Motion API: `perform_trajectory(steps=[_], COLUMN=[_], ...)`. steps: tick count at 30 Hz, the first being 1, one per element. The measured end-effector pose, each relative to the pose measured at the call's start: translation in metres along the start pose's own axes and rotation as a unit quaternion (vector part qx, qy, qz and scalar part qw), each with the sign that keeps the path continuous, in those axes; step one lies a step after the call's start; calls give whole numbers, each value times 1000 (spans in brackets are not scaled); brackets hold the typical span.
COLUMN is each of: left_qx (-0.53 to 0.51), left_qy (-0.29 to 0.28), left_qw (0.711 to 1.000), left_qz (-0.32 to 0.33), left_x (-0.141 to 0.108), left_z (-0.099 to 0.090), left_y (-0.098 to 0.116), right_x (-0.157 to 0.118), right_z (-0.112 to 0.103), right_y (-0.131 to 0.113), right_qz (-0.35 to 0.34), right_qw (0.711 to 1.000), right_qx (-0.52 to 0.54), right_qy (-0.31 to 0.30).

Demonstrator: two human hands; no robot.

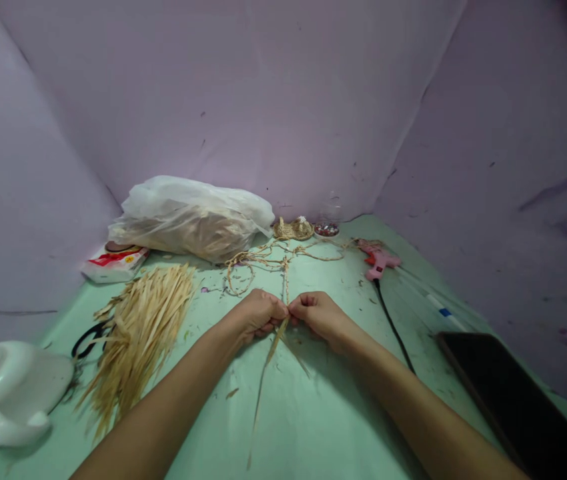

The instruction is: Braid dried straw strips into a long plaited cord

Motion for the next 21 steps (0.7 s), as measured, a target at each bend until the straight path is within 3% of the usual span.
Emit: perform_trajectory(steps=[8,14,21], left_qx=[138,284,426], left_qy=[56,102,150], left_qw=[988,952,892], left_qz=[-42,-53,5], left_x=[-11,-22,-38], left_z=[-3,-17,24], left_y=[13,24,38], right_x=[4,1,-1], right_z=[2,4,9], right_y=[6,8,12], right_qz=[1,18,37], right_qw=[999,994,983], right_qx=[53,101,174], right_qy=[-12,-23,-38])
Point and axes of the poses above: each hand's wrist, its own x-axis towards the middle knuckle, its own z-axis out of the palm, y = z × x, the point moved 9 cm from there along x, towards the middle knuckle, and after that the axes turned 13 degrees about -y, right-handed, at the moved point
